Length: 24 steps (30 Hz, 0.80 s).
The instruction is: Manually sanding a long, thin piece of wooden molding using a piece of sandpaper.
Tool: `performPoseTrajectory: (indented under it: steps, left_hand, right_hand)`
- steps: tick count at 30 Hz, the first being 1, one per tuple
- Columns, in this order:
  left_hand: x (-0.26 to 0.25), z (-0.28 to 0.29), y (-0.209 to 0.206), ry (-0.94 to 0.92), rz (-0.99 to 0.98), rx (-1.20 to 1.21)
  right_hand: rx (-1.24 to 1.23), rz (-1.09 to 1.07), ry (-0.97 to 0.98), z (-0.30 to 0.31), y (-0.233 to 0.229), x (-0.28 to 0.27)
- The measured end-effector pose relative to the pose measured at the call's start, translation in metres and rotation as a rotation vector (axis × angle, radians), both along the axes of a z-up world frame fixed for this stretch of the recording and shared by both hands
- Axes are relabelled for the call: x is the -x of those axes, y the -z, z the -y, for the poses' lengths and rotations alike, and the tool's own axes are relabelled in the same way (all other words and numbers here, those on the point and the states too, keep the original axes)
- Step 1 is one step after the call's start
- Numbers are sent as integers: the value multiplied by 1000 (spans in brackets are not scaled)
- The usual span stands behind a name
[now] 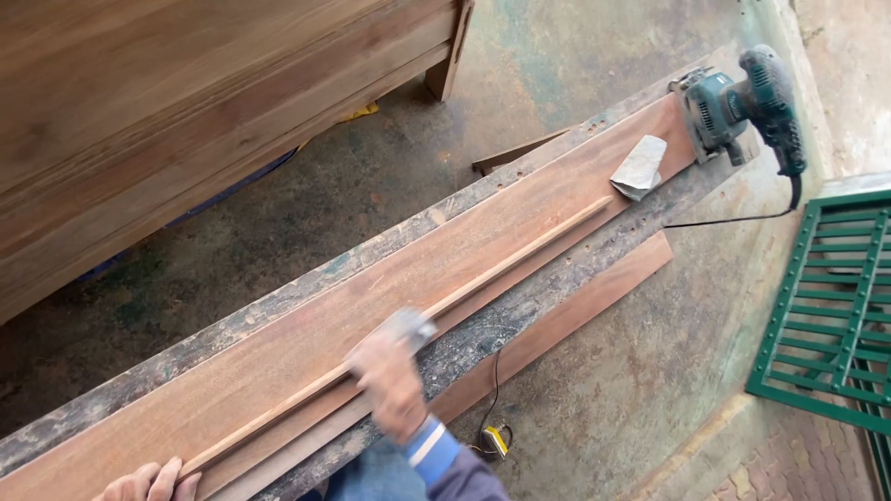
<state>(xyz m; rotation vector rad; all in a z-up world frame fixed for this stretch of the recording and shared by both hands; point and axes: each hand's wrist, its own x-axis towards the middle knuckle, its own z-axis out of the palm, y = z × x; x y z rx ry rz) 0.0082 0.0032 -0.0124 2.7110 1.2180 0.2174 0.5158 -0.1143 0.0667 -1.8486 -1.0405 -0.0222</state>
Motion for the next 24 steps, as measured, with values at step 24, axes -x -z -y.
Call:
performPoseTrajectory:
  steps: [24]
  left_hand:
    - [-62,-12,-122,56,150,-1]
  right_hand:
    - [367,300,-173,18,-24,32]
